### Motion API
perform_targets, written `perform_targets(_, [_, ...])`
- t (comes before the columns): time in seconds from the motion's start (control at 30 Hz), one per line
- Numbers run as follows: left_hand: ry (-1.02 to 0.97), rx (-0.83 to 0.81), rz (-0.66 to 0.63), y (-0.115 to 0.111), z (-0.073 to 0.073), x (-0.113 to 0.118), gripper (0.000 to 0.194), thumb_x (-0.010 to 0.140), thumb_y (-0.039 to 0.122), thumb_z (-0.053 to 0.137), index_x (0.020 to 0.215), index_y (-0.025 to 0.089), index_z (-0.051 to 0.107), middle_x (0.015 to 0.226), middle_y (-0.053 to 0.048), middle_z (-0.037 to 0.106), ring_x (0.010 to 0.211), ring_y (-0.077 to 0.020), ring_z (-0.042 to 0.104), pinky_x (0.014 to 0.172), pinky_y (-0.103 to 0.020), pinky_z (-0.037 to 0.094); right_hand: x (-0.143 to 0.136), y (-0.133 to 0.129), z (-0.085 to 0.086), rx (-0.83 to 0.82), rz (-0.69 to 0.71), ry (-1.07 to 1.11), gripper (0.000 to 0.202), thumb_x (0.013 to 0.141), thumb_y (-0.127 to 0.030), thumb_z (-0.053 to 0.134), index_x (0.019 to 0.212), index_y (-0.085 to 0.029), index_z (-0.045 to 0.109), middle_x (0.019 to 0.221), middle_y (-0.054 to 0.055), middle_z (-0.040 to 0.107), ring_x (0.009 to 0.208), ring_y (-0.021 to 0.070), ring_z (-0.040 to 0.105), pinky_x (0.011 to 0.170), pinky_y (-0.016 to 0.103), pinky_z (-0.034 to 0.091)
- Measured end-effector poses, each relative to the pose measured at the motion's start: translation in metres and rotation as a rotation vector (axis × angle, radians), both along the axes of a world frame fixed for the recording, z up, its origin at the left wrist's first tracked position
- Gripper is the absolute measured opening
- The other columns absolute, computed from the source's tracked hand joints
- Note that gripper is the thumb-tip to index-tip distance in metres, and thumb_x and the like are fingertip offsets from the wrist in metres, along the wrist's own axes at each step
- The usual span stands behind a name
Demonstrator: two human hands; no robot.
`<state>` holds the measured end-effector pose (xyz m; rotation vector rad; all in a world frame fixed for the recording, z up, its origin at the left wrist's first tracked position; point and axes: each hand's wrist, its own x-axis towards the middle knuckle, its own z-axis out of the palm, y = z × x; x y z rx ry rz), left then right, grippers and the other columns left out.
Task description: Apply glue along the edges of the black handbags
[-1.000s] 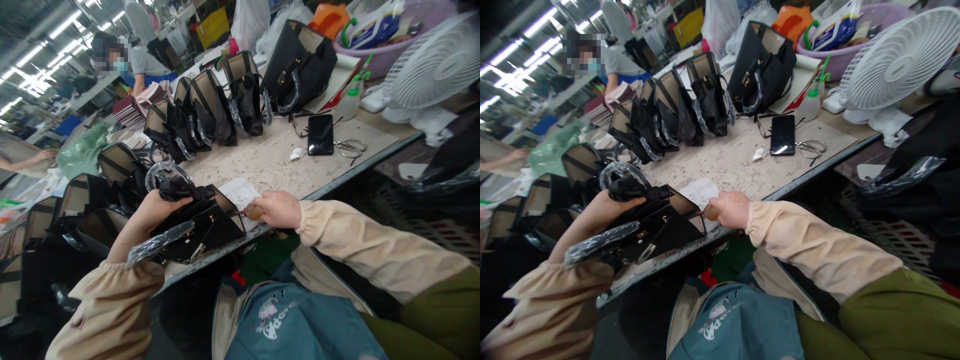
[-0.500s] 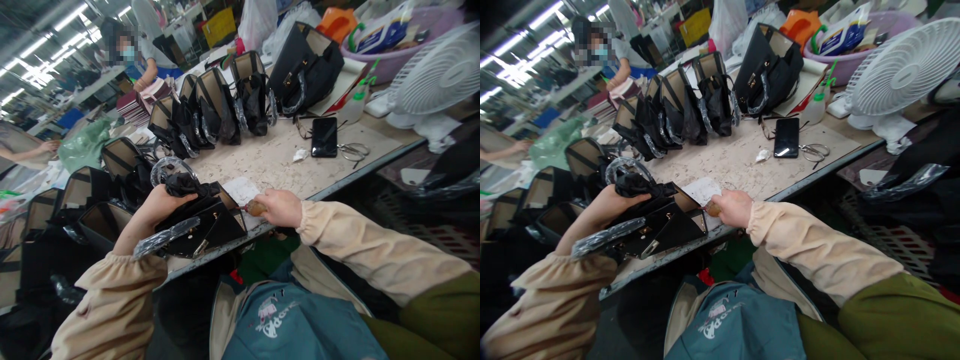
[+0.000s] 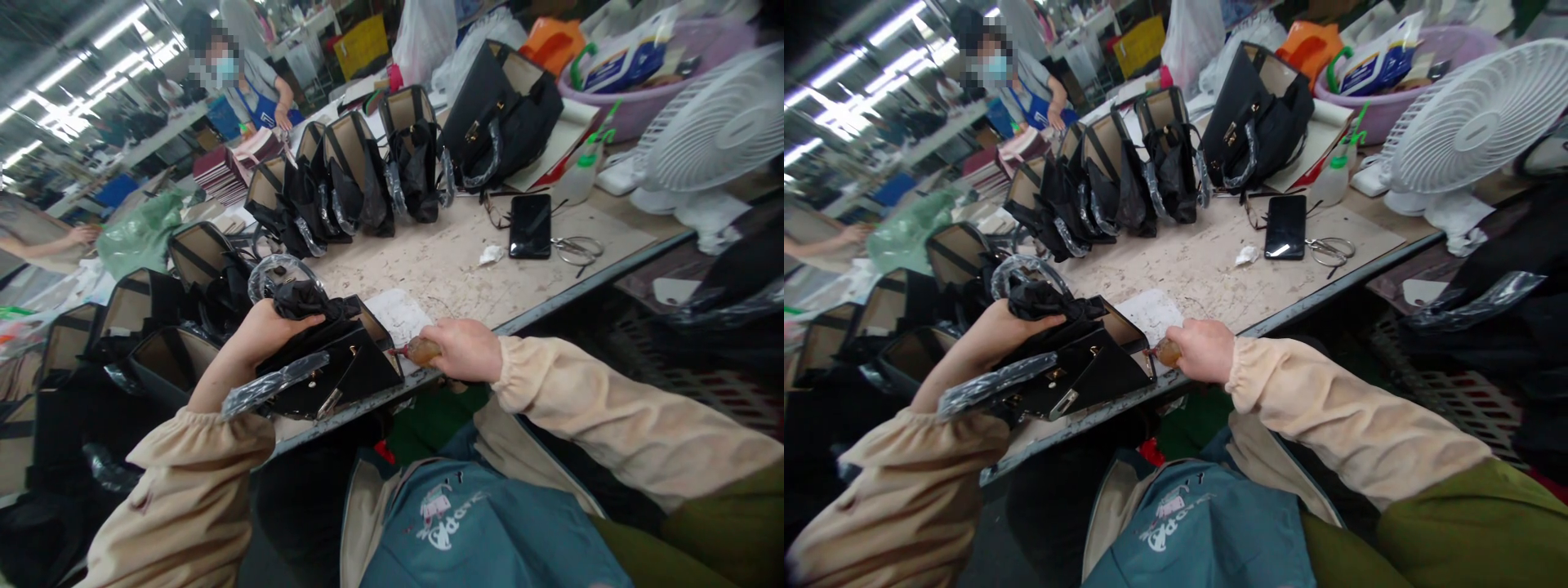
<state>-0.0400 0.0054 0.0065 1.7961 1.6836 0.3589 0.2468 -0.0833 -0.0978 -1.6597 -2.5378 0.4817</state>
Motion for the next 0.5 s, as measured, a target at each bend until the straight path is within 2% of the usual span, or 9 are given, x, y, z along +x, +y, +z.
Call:
perform_targets(0.23, [0.03,0.002,0.015,-0.0001,0.0004,0.0015,0.038,0.063,0.042,0.078,0.095,0.021,0.074,0.097,-0.001,0.076,0.092,-0.0248,0.069,0.089,-0.036,0.055,-0.0057,0.0084,0.0022,0.041,-0.059,-0.043,0.027,0.08,-0.033,0.052,0.105,-0.024,0.06,0.095,0.008,0.064,0.079,0.0239,0.064,0.059,0.03,0.037])
perform_targets(0.5, [0.025,0.027,0.018,0.0005,-0.0012,0.0005,0.037,0.06,0.044,0.079,0.09,0.023,0.075,0.093,-0.001,0.076,0.09,-0.0258,0.069,0.088,-0.035,0.054,-0.0092,0.0019,0.0061,0.001,-0.046,-0.055,0.027,0.08,-0.033,0.055,0.104,-0.022,0.06,0.095,0.009,0.065,0.082,0.0247,0.065,0.062,0.03,0.042])
